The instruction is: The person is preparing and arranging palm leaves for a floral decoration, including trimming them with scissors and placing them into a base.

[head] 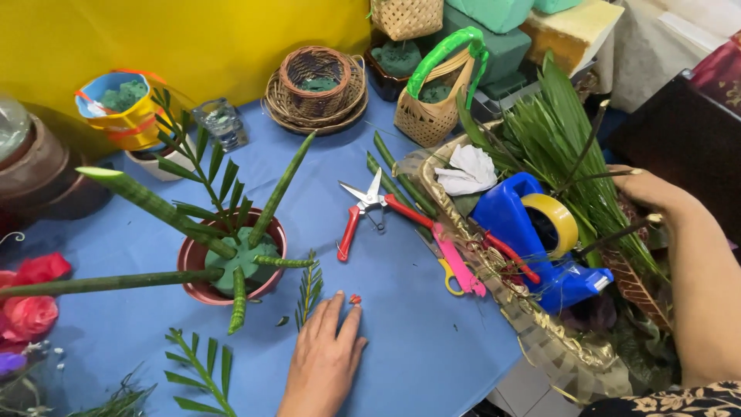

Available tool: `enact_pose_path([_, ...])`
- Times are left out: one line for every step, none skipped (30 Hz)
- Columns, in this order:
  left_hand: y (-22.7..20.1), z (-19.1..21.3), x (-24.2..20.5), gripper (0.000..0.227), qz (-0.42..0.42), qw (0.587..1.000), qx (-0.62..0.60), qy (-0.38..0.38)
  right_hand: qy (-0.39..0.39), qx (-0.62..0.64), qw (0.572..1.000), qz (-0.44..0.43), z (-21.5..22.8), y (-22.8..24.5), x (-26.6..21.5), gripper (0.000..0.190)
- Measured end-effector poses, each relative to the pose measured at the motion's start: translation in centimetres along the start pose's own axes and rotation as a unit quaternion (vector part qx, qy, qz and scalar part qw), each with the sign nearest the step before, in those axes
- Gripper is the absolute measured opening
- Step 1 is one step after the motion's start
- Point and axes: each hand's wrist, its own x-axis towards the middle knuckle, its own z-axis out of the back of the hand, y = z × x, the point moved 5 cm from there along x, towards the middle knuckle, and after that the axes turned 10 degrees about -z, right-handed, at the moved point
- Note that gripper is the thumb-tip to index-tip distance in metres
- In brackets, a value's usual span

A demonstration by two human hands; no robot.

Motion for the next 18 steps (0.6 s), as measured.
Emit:
enact_pose_path([-0.1,0.1,0.0,0.053,-0.002,1.0,-0.005,0.004,0.004,-0.018,1.0,0.008,0.1,-0.2,0.7,0.047])
enact_pose_path([-0.1,0.2,0.0,0.053,-0.005,1.0,-0.011,0.007,0.007,-0.035,0.999,0.016,0.2,-0.4,1.4,0.041])
enact_pose_path([-0.1,0.1,0.0,0.053,0.001,1.0,-0.008,0.004,0.01,-0.037,0.999,0.022,-0.2,0.4,-0.2,0.041])
enact_pose_path([0.0,0.0,0.0,0.053,0.005,1.0,-0.017,0.014,0.035,0.029,0.999,0.023,-0.8,1.1,-1.8,0.025])
enact_pose_path([0.0,-0.1,-0.1,0.054,0.011,0.999,-0.025,0.022,0.063,0.094,0.993,0.024,-1.5,2.1,-3.4,0.017])
enact_pose_path([0.1,0.0,-0.1,0.054,0.02,0.999,-0.021,0.019,0.068,0.09,0.993,0.031,-0.9,0.2,-0.3,0.017])
enact_pose_path([-0.1,0.4,-0.1,0.055,0.005,1.0,-0.022,-0.001,0.055,-0.004,0.995,0.088,-0.4,-1.2,2.7,0.032])
enact_pose_path([-0.2,0.7,0.0,0.057,-0.01,0.999,-0.023,-0.021,0.042,-0.095,0.984,0.144,0.0,-2.5,5.8,0.048])
enact_pose_path([-0.2,1.6,0.3,0.057,-0.004,1.0,-0.02,-0.024,0.045,-0.098,0.983,0.15,0.5,-4.4,8.4,0.048])
enact_pose_path([-0.2,1.8,0.7,0.054,0.008,0.997,-0.059,0.051,0.042,-0.166,0.971,0.167,0.8,-6.3,11.0,0.045])
enact_pose_path([-0.3,1.9,1.0,0.052,0.019,0.987,-0.099,0.125,0.039,-0.232,0.955,0.182,1.1,-8.3,13.6,0.047])
enact_pose_path([-0.1,1.8,0.9,0.052,0.023,0.987,-0.097,0.123,0.04,-0.234,0.954,0.186,0.6,-6.5,11.9,0.047])
enact_pose_path([-0.2,1.9,0.8,0.051,0.014,0.991,-0.087,0.097,0.019,-0.206,0.971,0.117,0.8,-5.8,10.2,0.048])
enact_pose_path([-0.3,1.9,0.7,0.051,0.004,0.994,-0.077,0.071,-0.003,-0.176,0.983,0.047,1.0,-5.1,8.5,0.051])
enact_pose_path([-0.3,1.5,0.5,0.051,0.005,0.994,-0.078,0.072,-0.003,-0.177,0.983,0.047,0.8,-4.8,8.0,0.051])
enact_pose_path([-0.3,1.5,0.4,0.051,-0.005,0.997,-0.058,0.042,0.03,-0.122,0.99,0.07,0.5,-4.2,7.4,0.051])
enact_pose_path([-0.4,1.5,0.3,0.051,-0.017,0.999,-0.037,0.011,0.061,-0.065,0.992,0.093,0.2,-3.7,6.8,0.051])
enact_pose_path([-0.4,1.0,0.2,0.051,-0.017,0.999,-0.038,0.012,0.061,-0.065,0.992,0.092,0.0,-3.1,5.6,0.051])
